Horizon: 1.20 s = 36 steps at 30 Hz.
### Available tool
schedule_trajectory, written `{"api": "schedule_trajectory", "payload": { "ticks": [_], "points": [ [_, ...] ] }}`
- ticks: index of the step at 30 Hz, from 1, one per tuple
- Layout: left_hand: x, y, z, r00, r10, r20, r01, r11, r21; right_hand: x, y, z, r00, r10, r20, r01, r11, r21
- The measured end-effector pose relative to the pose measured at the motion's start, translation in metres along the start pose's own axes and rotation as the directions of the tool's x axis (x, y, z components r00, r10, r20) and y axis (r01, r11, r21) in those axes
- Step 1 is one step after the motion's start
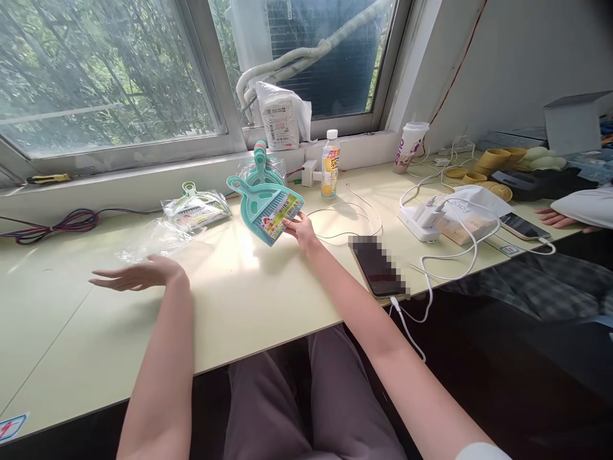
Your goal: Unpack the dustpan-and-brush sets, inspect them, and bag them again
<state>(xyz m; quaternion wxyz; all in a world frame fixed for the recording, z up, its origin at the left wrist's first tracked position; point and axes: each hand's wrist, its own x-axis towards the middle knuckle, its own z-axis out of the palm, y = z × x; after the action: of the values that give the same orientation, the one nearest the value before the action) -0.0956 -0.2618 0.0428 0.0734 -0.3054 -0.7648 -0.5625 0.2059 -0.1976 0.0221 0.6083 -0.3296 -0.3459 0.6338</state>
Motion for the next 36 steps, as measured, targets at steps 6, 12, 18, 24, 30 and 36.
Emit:
{"api": "schedule_trajectory", "payload": {
  "ticks": [6,12,18,24,30,36],
  "points": [
    [-0.051,0.031,0.033,0.822,0.278,0.496,0.020,0.858,-0.513,-0.009,0.013,0.013,0.996,0.005,0.086,0.001,0.997,-0.073],
    [-0.076,0.023,0.062,0.639,0.111,0.761,0.424,0.774,-0.470,-0.005,0.014,0.011,0.967,0.176,0.182,-0.114,0.945,-0.307],
    [-0.060,0.016,0.059,0.747,-0.023,0.665,0.450,0.754,-0.479,0.010,0.004,-0.009,0.966,-0.041,-0.254,-0.061,0.923,-0.381],
    [-0.068,0.022,0.057,0.742,0.060,0.668,0.390,0.771,-0.503,0.011,-0.013,-0.024,0.901,-0.088,-0.425,-0.052,0.950,-0.307],
    [-0.101,0.038,0.045,0.717,0.405,0.568,0.015,0.805,-0.593,-0.018,0.005,0.017,0.875,-0.455,0.166,0.377,0.424,-0.824],
    [-0.118,0.049,0.028,0.652,0.538,0.533,-0.220,0.808,-0.547,-0.040,0.015,0.042,0.788,-0.517,0.334,0.434,0.082,-0.897]
  ]
}}
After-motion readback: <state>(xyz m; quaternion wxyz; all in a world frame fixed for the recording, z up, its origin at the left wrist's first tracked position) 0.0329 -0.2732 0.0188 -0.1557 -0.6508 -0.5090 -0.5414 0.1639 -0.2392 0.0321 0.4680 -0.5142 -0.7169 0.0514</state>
